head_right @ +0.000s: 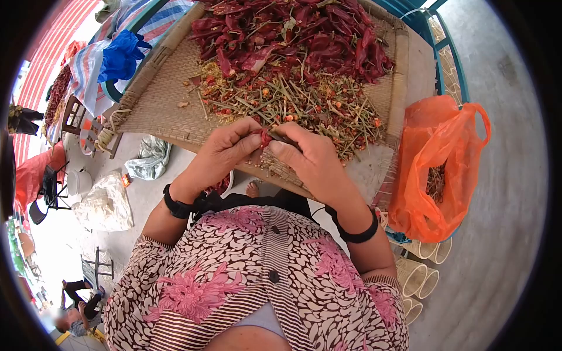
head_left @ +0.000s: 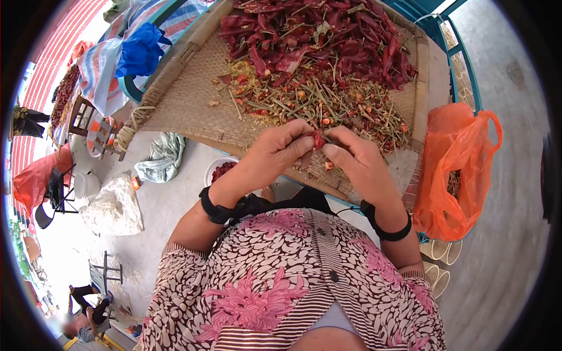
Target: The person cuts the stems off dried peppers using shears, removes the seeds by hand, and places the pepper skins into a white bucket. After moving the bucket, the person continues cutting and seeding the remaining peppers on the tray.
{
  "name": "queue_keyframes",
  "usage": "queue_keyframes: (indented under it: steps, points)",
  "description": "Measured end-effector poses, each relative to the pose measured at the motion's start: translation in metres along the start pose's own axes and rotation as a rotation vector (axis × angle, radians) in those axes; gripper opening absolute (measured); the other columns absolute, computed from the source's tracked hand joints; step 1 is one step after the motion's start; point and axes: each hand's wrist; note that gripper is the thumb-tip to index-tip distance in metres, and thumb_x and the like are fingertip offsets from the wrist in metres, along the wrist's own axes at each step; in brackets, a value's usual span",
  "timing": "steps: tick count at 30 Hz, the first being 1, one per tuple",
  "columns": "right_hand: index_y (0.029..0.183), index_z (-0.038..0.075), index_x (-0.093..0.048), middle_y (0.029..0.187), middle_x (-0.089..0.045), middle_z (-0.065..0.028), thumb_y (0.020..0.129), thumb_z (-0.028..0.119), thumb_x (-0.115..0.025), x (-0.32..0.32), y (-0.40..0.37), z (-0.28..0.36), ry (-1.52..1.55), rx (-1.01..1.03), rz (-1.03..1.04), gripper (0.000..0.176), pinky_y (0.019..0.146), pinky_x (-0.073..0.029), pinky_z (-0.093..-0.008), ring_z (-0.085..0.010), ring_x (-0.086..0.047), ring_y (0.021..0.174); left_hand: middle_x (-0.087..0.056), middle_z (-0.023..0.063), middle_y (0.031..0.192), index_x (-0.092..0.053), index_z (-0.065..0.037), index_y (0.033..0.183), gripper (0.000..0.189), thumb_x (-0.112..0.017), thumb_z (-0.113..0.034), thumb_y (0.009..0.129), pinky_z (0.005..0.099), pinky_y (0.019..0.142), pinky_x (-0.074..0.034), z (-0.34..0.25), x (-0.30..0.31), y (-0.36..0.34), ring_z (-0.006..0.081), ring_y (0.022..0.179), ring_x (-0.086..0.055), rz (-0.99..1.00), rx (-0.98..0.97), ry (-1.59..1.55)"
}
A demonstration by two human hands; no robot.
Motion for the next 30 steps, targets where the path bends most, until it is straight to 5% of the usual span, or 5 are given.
queue_keyframes:
  steps: [4, 10, 16, 22, 30]
  points:
    - [0.104, 0.001, -0.057, 0.072, -0.051, -0.0014, 0.097, 0.032, -0.052, 0.007, 0.004, 0.004, 0.732, -0.404, 0.279, 0.032, 0.043, -0.032, -0.0195, -0.0047, -0.042, 0.049, -0.052, -0.0041, 0.077, -0.057, -0.004, 0.100, 0.018, -0.051, -0.022, 0.099, 0.0189, 0.061, -0.034, -0.004, 0.011, -0.002, 0.0030, 0.070, -0.044, 0.091, -0.062, -0.113]
    - [0.100, 0.002, -0.054, 0.069, -0.047, -0.0002, 0.100, 0.032, -0.046, -0.008, 0.008, -0.005, 1.384, -0.512, 0.425, 0.031, 0.036, -0.023, -0.0190, -0.0027, -0.030, 0.040, -0.051, -0.0053, 0.075, -0.058, -0.004, 0.101, 0.019, -0.052, -0.023, 0.099, 0.0181, 0.058, -0.031, -0.004, 0.027, -0.003, 0.0021, 0.066, -0.042, 0.157, -0.038, -0.244]
    - [0.112, 0.000, -0.054, 0.077, -0.054, -0.0021, 0.096, 0.031, -0.057, -0.010, 0.016, 0.007, 0.588, -0.260, 0.168, 0.034, 0.048, -0.034, -0.0169, -0.0029, -0.042, 0.053, -0.053, -0.0042, 0.071, -0.056, -0.006, 0.098, 0.017, -0.052, -0.022, 0.099, 0.0176, 0.052, -0.028, -0.005, 0.037, -0.005, 0.0008, 0.060, -0.036, 0.001, 0.052, -0.241]
    - [0.114, 0.000, -0.055, 0.086, -0.059, -0.0027, 0.091, 0.024, -0.064, -0.020, 0.017, 0.012, 0.144, -0.121, 0.016, 0.035, 0.073, -0.045, -0.0243, -0.0073, -0.053, 0.081, -0.057, -0.0026, 0.075, -0.056, -0.006, 0.097, 0.011, -0.053, -0.017, 0.098, 0.0172, 0.055, -0.032, -0.002, 0.035, -0.006, 0.0016, 0.062, -0.041, -0.110, -0.026, -0.117]
    - [0.113, 0.001, -0.056, 0.088, -0.062, -0.0122, 0.089, 0.025, -0.064, -0.022, 0.025, 0.018, -0.128, 0.012, -0.032, 0.035, 0.072, -0.047, -0.0295, -0.0206, -0.061, 0.077, -0.059, 0.0029, 0.076, -0.057, -0.002, 0.093, 0.007, -0.059, -0.008, 0.092, 0.0246, 0.063, -0.044, 0.001, 0.028, -0.006, 0.0096, 0.071, -0.056, -0.221, -0.156, 0.267]
Point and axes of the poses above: each hand's wrist, its own y-axis towards the middle knuckle, its own x-axis out of the back of the hand, z = x × y
